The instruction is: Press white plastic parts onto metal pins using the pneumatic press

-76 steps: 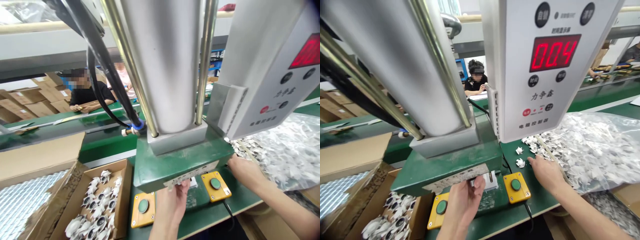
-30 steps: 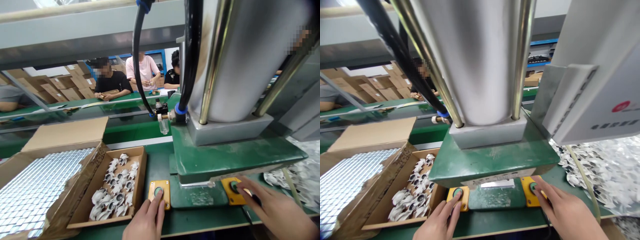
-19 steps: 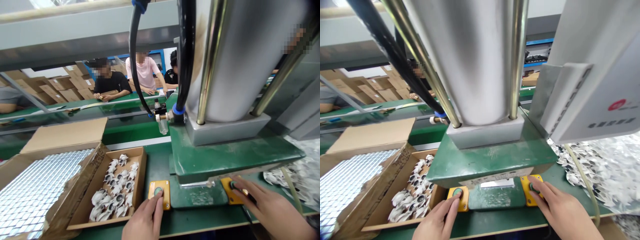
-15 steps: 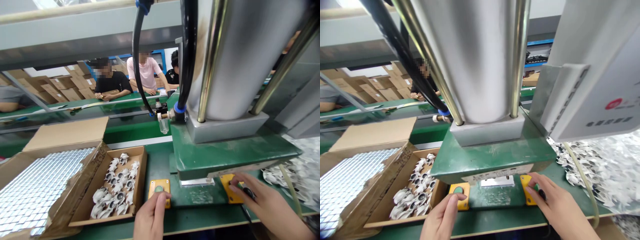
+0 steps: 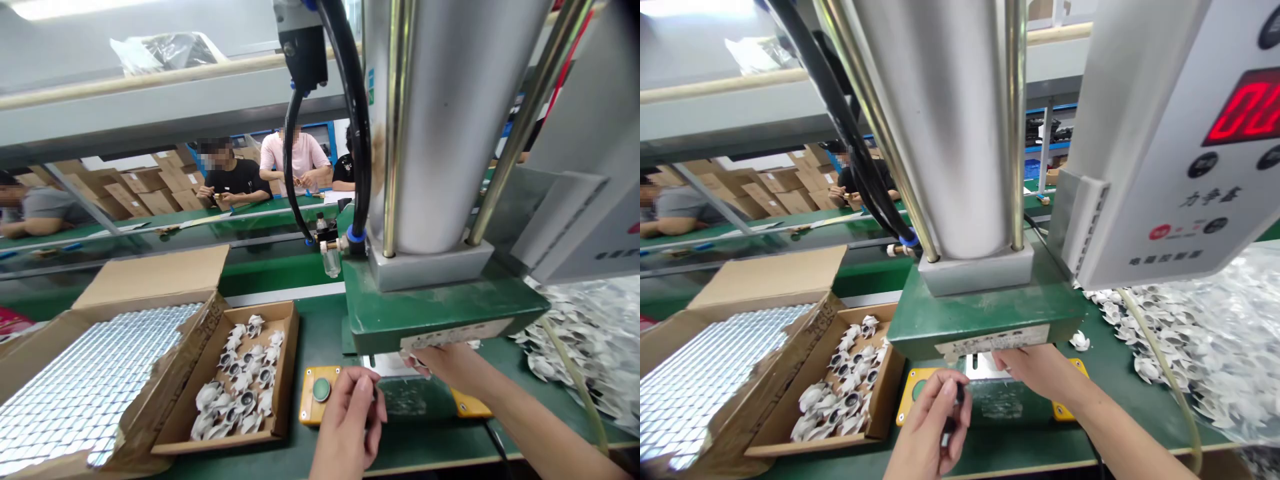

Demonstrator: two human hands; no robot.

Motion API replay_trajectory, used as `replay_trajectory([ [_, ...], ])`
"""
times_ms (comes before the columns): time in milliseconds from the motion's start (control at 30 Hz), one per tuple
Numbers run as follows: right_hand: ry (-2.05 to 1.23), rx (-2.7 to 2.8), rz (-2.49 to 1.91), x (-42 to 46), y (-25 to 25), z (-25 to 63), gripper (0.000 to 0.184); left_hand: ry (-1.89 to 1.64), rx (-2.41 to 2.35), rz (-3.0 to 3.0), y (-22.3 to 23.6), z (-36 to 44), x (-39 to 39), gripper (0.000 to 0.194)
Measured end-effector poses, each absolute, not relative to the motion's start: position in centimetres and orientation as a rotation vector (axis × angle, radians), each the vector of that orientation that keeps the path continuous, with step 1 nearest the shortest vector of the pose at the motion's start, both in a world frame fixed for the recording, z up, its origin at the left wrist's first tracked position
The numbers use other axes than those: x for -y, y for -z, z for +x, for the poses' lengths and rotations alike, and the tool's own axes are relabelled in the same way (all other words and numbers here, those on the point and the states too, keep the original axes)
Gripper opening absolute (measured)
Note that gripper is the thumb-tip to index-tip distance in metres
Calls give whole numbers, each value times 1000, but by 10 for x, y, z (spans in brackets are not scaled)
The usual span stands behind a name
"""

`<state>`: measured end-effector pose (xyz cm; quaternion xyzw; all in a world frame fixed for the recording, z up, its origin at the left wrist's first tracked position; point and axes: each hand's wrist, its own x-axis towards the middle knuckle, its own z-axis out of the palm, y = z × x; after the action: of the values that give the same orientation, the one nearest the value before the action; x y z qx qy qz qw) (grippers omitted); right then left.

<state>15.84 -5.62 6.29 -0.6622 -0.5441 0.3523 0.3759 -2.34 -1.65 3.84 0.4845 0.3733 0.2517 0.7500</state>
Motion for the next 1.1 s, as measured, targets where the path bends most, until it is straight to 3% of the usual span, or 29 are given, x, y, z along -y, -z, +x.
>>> replay_trajectory([
  [267, -1273, 1206, -1997, 59, -67, 145, 53, -458, -834, 1045, -13, -43, 15, 44],
  [400, -1480, 1043, -1501, 42, -77, 109, 34, -449, -782, 1035, 5, -49, 18, 48],
  [533, -1650, 770, -1180, 0, -82, 53, 52, -480, -760, 960, 13, -56, 21, 49],
  [700, -1723, 740, -1025, -46, -89, 9, 58, -547, -752, 934, 14, -67, 18, 46],
  [867, -1546, 998, -1132, -33, -85, 20, 44, -572, -757, 923, 16, -76, 14, 43],
  [1000, -1304, 1242, -1255, 30, -66, 60, 26, -567, -787, 933, 8, -75, 13, 37],
  [1100, -1153, 1183, -1420, 81, -43, 103, 26, -559, -836, 922, -9, -61, 12, 34],
])
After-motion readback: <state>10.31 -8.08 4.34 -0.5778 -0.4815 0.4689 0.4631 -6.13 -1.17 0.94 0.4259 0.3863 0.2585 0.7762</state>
